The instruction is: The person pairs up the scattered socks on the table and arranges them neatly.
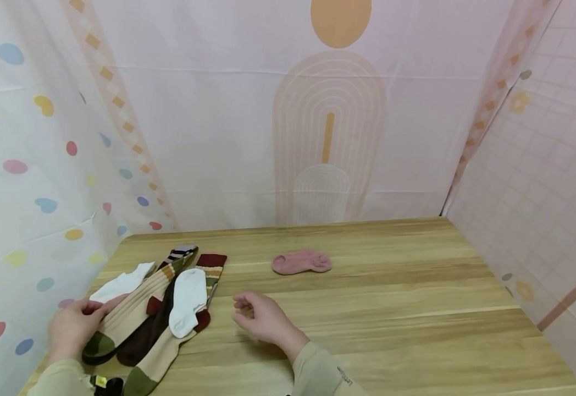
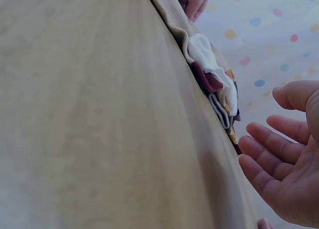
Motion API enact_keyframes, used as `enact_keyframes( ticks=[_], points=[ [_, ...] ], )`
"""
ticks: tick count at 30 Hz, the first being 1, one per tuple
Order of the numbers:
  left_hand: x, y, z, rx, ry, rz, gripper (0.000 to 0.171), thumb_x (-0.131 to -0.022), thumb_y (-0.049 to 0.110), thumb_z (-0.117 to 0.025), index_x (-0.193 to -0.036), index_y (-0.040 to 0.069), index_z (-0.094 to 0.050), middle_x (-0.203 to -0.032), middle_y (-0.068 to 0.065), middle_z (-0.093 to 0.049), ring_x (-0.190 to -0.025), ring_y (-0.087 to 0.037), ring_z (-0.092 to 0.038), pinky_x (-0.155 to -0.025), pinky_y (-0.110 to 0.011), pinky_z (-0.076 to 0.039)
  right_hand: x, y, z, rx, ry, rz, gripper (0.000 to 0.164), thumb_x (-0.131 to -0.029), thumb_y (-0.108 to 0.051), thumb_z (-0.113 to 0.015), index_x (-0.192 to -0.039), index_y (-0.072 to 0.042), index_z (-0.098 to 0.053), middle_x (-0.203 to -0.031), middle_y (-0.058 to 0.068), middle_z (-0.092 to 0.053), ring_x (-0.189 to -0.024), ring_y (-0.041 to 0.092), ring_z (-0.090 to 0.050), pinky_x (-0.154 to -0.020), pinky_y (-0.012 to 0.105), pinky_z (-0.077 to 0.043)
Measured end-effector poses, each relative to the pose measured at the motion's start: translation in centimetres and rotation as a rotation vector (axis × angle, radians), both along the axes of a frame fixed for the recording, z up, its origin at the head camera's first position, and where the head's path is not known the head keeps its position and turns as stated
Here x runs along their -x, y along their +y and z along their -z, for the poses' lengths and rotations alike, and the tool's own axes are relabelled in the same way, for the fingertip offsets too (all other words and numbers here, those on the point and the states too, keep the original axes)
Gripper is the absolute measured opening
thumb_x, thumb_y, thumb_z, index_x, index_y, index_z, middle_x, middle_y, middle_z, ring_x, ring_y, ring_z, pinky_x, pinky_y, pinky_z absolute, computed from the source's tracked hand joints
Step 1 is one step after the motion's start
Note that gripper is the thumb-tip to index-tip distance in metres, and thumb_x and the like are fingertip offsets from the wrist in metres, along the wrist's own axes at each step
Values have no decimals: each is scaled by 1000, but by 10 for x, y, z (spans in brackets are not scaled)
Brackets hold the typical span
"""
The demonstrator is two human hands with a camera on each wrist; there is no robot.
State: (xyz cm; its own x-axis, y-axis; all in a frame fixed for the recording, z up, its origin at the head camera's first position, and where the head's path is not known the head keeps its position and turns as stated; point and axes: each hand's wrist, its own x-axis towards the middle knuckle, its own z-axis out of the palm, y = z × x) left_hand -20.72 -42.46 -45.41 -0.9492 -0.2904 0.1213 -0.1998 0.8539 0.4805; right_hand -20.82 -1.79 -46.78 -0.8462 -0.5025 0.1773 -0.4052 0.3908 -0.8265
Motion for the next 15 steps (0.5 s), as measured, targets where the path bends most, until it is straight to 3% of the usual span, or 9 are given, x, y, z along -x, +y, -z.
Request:
enact_keyframes(
  ticks=[5,11,15],
  points=[
    [-1,6,-9,-6,74,-31,23,-94,16,-63,-90,-7,-68,-76,-14,-67,-68,-29,-58,-62,-40,-43,2,-3,-6,-19,26,-8,35,-97,-16,-64,-129,-2,-60,-115,5,-68,-105,12,-61,-88,21,-49],
    [-2,22,-30,-17,110,-64,24,-97,19,-60,-96,-4,-67,-85,-17,-67,-78,-33,-58,-65,-40,-41,5,-6,-12,-30,50,-13,35,-97,-16,-64,-129,-3,-60,-115,4,-68,-105,11,-62,-87,21,-49],
    [-5,34,-45,-24,153,-72,23,-97,19,-61,-97,-3,-69,-86,-16,-68,-77,-27,-57,-62,-32,-40,5,-7,-13,-29,60,-21,35,-97,-16,-64,-129,-3,-60,-114,4,-68,-104,11,-62,-86,21,-49]
  ],
)
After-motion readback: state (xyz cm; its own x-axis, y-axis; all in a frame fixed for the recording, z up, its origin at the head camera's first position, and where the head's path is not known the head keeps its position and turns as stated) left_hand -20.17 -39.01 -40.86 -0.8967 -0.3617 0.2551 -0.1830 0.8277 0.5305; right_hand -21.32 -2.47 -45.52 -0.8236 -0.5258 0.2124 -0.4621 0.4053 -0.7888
